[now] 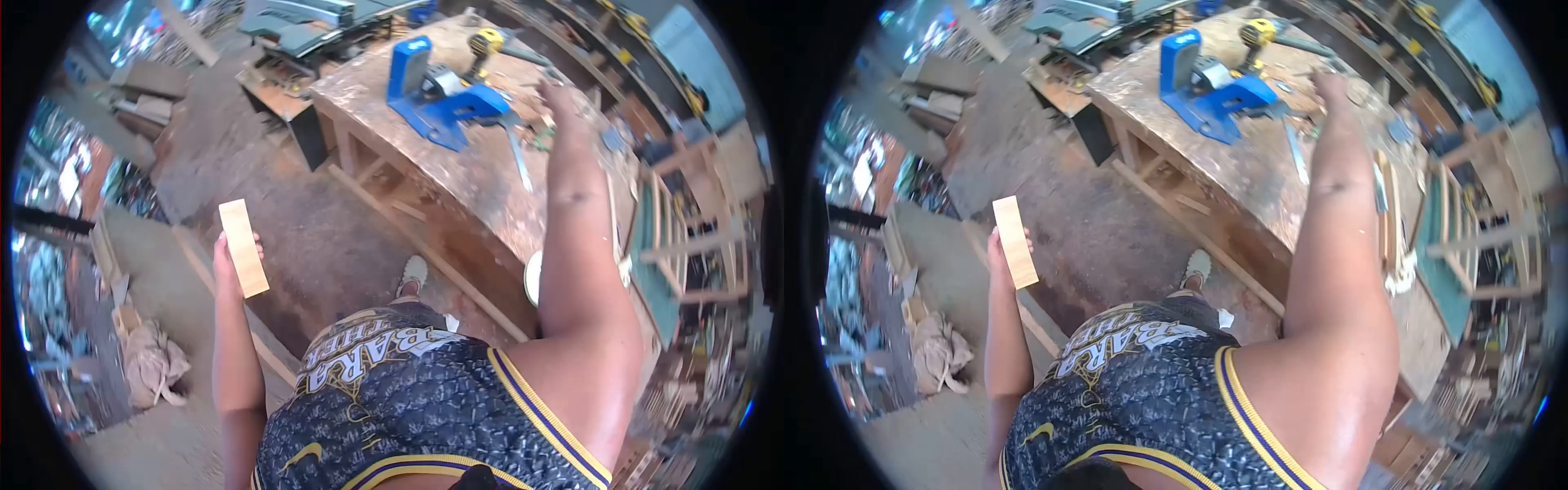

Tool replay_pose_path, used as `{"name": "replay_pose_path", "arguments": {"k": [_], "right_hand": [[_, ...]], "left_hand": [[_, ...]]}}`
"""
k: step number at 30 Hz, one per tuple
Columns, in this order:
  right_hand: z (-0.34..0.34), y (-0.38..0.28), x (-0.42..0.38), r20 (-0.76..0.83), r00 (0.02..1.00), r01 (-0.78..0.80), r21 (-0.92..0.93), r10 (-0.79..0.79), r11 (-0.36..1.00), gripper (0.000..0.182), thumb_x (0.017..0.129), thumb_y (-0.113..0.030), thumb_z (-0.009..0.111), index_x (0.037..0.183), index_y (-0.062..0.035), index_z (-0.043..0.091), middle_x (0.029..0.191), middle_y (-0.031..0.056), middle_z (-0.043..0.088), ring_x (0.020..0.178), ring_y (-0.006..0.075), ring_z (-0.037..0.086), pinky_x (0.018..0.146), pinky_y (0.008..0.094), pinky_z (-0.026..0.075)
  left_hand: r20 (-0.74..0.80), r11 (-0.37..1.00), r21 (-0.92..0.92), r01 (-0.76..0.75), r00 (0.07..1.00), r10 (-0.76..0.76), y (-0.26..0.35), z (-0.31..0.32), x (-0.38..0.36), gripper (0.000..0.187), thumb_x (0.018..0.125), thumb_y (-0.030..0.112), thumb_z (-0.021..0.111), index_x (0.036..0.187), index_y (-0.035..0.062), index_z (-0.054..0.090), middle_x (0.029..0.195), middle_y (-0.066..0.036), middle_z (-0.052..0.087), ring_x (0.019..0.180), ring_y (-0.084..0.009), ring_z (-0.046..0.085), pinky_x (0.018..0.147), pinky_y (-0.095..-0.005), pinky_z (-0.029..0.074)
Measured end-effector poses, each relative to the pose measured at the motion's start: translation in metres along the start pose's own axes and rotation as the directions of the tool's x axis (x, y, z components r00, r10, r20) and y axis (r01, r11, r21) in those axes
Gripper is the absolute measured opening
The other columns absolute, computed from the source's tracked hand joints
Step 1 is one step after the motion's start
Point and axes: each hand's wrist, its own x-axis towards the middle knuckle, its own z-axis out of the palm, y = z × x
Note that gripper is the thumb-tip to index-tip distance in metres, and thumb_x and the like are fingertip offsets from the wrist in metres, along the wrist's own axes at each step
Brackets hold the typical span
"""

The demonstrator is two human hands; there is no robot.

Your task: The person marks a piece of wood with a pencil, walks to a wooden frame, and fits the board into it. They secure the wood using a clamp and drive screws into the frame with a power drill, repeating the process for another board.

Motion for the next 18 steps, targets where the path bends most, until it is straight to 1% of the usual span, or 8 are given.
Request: {"name": "replay_pose_path", "arguments": {"k": [2,3,5,8,11,12,14,18], "right_hand": [[-0.022,-0.001,-0.018,-0.183,0.969,0.169,-0.015,-0.169,0.985,0.02,0.081,-0.025,0.069,0.089,-0.0071,0.067,0.077,0.0061,0.067,0.067,0.0186,0.062,0.065,0.0347,0.048],[-0.137,-0.059,-0.055,-0.171,0.93,0.276,-0.259,-0.325,0.926,0.02,0.081,-0.025,0.069,0.089,-0.0071,0.067,0.077,0.0061,0.067,0.067,0.0186,0.062,0.065,0.0347,0.048],[-0.122,-0.1,-0.145,-0.466,0.814,0.437,0.095,-0.348,0.894,0.018,0.08,-0.022,0.069,0.086,-0.0054,0.065,0.069,0.0043,0.061,0.06,0.016,0.055,0.058,0.0324,0.043],[-0.075,-0.13,-0.156,0.069,0.902,0.301,0.605,-0.425,0.737,0.026,0.091,-0.022,0.054,0.107,-0.0023,0.061,0.071,0.0066,0.062,0.06,0.0104,0.052,0.053,0.027,0.039],[-0.02,-0.138,-0.296,0.537,0.661,0.303,0.448,-0.525,0.841,0.042,0.102,-0.032,0.039,0.112,0.0015,0.061,0.092,0.0088,0.069,0.074,0.0151,0.064,0.063,0.0269,0.05],[-0.008,-0.142,-0.346,0.585,0.65,0.202,0.482,-0.485,0.853,0.03,0.098,-0.025,0.05,0.106,-0.0005,0.065,0.092,0.0075,0.07,0.077,0.0144,0.065,0.066,0.0279,0.052],[0.005,-0.12,-0.391,0.585,0.523,0.592,0.274,-0.62,0.758,0.018,0.086,-0.015,0.066,0.099,-0.0023,0.068,0.085,0.006,0.069,0.073,0.0094,0.061,0.062,0.0257,0.048],[0.014,-0.105,-0.431,0.598,0.491,0.609,0.284,-0.633,0.74,0.015,0.082,-0.012,0.065,0.095,-0.0043,0.067,0.082,0.0073,0.068,0.069,0.0116,0.062,0.063,0.0268,0.049]], "left_hand": [[-0.002,1.0,-0.016,0.025,1.0,-0.025,0.0,0.021,0.024,0.051,0.098,0.044,0.032,0.121,0.0029,0.051,0.095,-0.016,0.065,0.074,-0.0261,0.065,0.066,-0.0364,0.056],[0.05,0.963,-0.254,0.093,0.995,-0.083,-0.122,0.074,-0.024,0.052,0.098,0.043,0.031,0.122,0.0012,0.051,0.095,-0.016,0.065,0.073,-0.0251,0.064,0.066,-0.0358,0.056],[0.07,0.94,-0.301,0.162,0.987,-0.147,-0.122,0.078,-0.037,0.055,0.098,0.043,0.031,0.124,-0.0015,0.05,0.097,-0.017,0.065,0.074,-0.0253,0.064,0.067,-0.0365,0.056],[0.332,0.813,-0.527,0.248,0.94,-0.071,-0.171,0.194,0.072,0.056,0.097,0.04,0.031,0.126,-0.0045,0.048,0.103,-0.019,0.064,0.077,-0.0271,0.063,0.069,-0.0388,0.056],[0.5,0.757,-0.599,0.262,0.86,0.099,-0.174,0.208,0.066,0.053,0.097,0.035,0.037,0.131,-0.0043,0.046,0.111,-0.021,0.063,0.086,-0.0277,0.064,0.072,-0.0407,0.056],[0.523,0.742,-0.61,0.279,0.845,0.111,-0.179,0.209,0.052,0.053,0.097,0.035,0.037,0.131,-0.0041,0.046,0.111,-0.021,0.062,0.087,-0.0279,0.064,0.072,-0.0408,0.056],[0.544,0.717,-0.627,0.304,0.83,0.124,-0.193,0.215,0.011,0.054,0.097,0.036,0.036,0.13,-0.0042,0.048,0.114,-0.021,0.062,0.089,-0.0287,0.064,0.072,-0.0411,0.057],[0.516,0.732,-0.622,0.279,0.849,0.115,-0.186,0.217,-0.046,0.052,0.097,0.031,0.037,0.146,0.0147,0.031,0.114,-0.02,0.061,0.085,-0.0287,0.066,0.065,-0.0408,0.059]]}}
